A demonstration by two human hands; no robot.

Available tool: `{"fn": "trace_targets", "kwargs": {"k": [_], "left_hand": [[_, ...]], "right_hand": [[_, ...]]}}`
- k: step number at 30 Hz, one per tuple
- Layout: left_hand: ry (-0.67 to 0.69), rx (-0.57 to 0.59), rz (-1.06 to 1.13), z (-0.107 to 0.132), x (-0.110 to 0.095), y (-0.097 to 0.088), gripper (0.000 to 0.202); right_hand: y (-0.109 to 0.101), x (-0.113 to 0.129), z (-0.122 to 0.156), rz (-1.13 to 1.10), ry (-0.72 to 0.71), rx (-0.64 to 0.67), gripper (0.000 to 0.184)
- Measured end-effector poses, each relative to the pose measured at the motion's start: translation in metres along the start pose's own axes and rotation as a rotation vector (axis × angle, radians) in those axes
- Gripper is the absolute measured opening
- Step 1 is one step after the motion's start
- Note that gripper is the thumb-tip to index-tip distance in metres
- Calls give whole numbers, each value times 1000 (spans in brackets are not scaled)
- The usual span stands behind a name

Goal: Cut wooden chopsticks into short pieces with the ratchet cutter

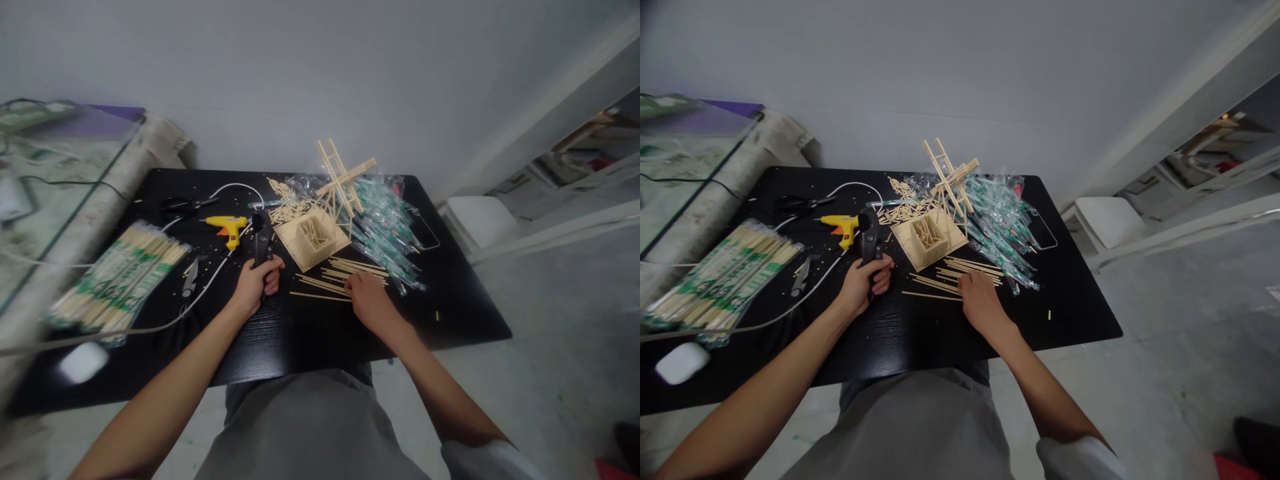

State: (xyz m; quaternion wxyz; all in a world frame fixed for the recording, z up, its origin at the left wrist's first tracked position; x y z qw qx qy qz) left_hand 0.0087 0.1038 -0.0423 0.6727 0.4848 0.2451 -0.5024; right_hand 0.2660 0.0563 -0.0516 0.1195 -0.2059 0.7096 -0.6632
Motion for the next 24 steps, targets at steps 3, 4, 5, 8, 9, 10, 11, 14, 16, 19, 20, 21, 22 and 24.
{"fn": "trace_targets", "kwargs": {"k": [3,4,5,8,9,10,11,14,16,19,20,21,22,24], "left_hand": [[9,-5,-3,0,0,0,25],[11,-6,-2,1,0,0,25],[13,-7,-1,1,0,0,25],[15,-10,3,1,-1,0,25],[16,-12,5,1,-1,0,25],[17,-13,6,1,-1,0,25],[17,-14,8,1,-1,0,25],[18,-14,11,1,-1,1,24],[19,-12,10,1,-1,2,24],[22,1,5,2,-2,2,25],[24,10,3,2,-2,3,26],[24,22,2,2,-2,3,29],[23,38,1,2,-2,3,32],[16,72,-1,2,-1,3,42]], "right_hand": [[2,2,1,29,-5,-3,22],[1,2,1,30,-8,-8,23],[0,2,2,28,-12,-15,23],[-13,-1,3,-67,-7,-55,21],[-20,-2,4,-145,-2,-70,19],[-27,-2,4,-245,1,-77,18],[-36,-2,5,-361,-4,-77,15],[-62,0,7,-662,30,-129,10],[-77,0,10,-802,96,-224,7],[-87,0,11,-988,170,-312,13],[-87,0,10,-1056,188,-325,16],[-86,0,9,-1132,202,-339,19],[-83,1,8,-1212,214,-359,23],[-76,4,3,-1368,228,-399,30]]}}
Point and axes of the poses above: each hand's wrist, its own z-axis away from the middle knuckle, its own y-axis out of the palm, x = y × z, the point moved 2 cm from there along -z, towards the middle knuckle, and after that the axes turned 7 degrees about -y, right-handed, at the moved point
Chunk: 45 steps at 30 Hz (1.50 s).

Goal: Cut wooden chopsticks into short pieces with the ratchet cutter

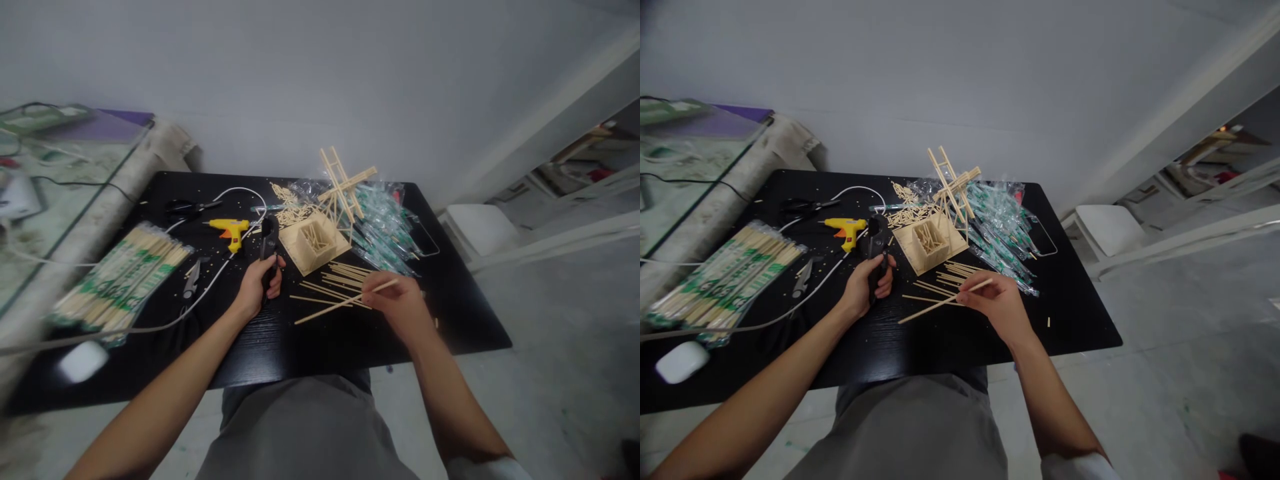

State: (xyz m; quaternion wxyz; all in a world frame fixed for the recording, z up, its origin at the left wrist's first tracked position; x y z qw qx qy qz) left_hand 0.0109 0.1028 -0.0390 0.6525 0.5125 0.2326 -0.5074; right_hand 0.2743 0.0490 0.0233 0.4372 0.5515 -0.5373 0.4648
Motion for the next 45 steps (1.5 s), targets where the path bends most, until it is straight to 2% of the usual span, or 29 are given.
{"fn": "trace_targets", "kwargs": {"k": [4,8,14,17,20,24,28,31,36,45], "left_hand": [[-13,67,-8,0,3,-1,58],[-14,107,-19,0,6,-2,65],[17,86,-62,-1,7,-4,68],[109,54,-100,-1,4,-6,67],[182,-5,-167,0,-7,-6,65],[305,-96,-377,11,-47,6,60],[568,-198,-875,32,-101,32,47],[681,-249,-1171,42,-125,51,44],[776,-315,-1382,46,-130,61,50],[858,-343,-1451,52,-122,61,43]], "right_hand": [[17,-8,-6,-172,4,-6,33],[35,3,-24,-208,-11,99,23],[62,37,-69,65,-250,232,29],[74,47,-84,193,-345,188,21],[82,54,-90,305,-423,137,16],[84,62,-93,343,-499,96,13],[78,68,-95,289,-495,8,12],[72,73,-94,225,-488,-52,12],[64,79,-89,193,-508,-87,13],[63,81,-84,197,-527,-46,15]]}}
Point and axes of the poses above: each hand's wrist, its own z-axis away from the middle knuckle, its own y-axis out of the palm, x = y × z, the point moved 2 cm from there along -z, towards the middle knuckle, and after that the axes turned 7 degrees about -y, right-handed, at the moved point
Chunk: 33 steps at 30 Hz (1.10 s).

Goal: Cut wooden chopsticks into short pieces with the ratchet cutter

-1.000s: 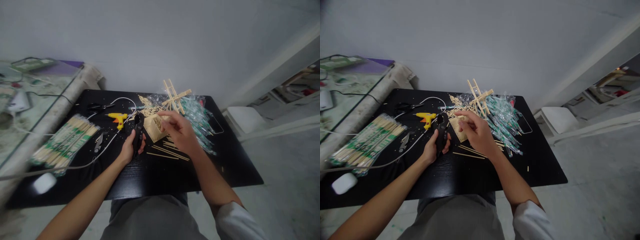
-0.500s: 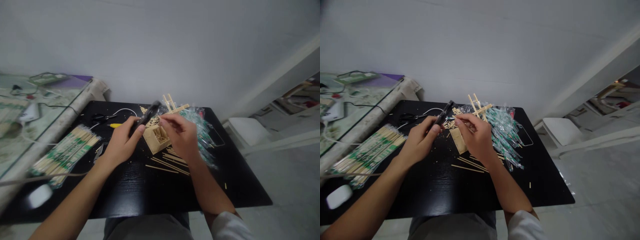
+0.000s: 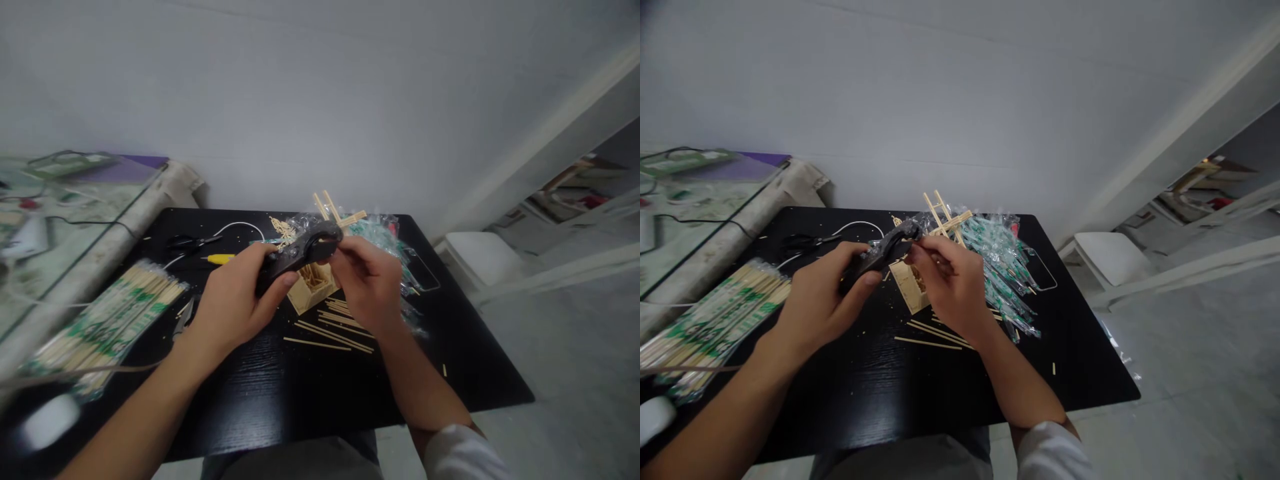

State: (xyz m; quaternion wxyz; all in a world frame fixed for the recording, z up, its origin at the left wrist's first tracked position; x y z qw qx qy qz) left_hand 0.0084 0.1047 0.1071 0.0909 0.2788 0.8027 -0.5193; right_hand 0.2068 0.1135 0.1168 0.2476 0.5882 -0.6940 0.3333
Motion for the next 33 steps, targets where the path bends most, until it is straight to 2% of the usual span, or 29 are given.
{"fn": "trace_targets", "kwargs": {"k": [9,23,33], "left_hand": [[-5,50,37,-1,-1,2,42],[-22,82,27,1,0,1,42],[-26,92,23,-1,-1,1,41]], "right_hand": [[0,-2,2,100,14,19,20],[1,1,1,27,-14,49,25],[1,4,1,57,36,68,27]]}}
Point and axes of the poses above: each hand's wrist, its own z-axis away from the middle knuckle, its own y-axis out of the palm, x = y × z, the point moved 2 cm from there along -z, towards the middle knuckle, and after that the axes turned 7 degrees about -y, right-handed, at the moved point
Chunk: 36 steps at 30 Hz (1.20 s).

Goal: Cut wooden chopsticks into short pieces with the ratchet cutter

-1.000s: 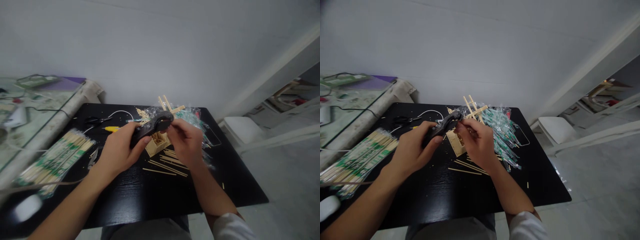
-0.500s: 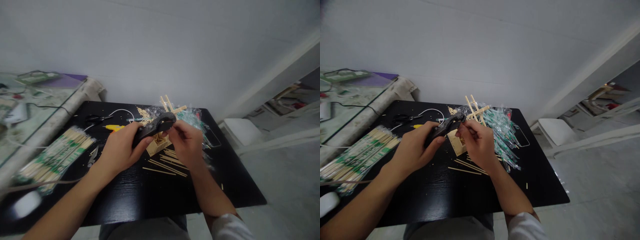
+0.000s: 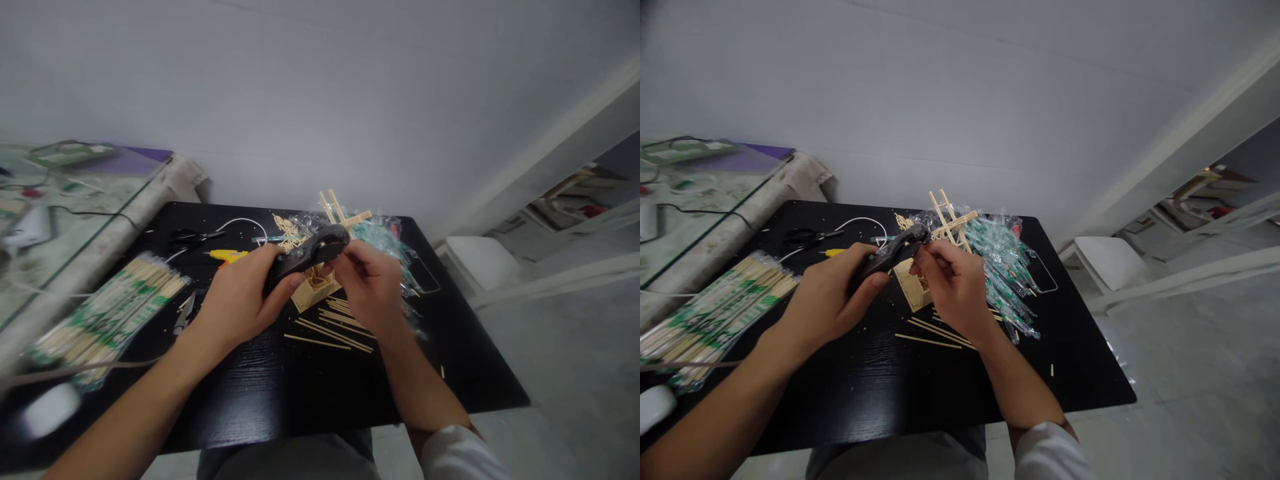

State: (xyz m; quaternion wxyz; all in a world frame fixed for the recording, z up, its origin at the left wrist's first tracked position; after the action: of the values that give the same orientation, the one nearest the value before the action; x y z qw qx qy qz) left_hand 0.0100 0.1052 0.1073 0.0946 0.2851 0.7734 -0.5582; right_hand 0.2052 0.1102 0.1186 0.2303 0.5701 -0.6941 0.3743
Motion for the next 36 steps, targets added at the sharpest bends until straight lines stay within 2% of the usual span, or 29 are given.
{"fn": "trace_targets", "kwargs": {"k": [5,17,26,36], "left_hand": [[-25,22,6,0,0,0,38],[-5,44,29,2,-1,-1,44],[11,8,6,3,-1,-1,46],[-21,37,30,2,-2,0,36]], "right_hand": [[0,0,1,22,9,9,28],[-1,1,1,23,-18,8,33],[-2,1,1,75,-47,20,36],[-1,0,2,95,-51,11,27]]}}
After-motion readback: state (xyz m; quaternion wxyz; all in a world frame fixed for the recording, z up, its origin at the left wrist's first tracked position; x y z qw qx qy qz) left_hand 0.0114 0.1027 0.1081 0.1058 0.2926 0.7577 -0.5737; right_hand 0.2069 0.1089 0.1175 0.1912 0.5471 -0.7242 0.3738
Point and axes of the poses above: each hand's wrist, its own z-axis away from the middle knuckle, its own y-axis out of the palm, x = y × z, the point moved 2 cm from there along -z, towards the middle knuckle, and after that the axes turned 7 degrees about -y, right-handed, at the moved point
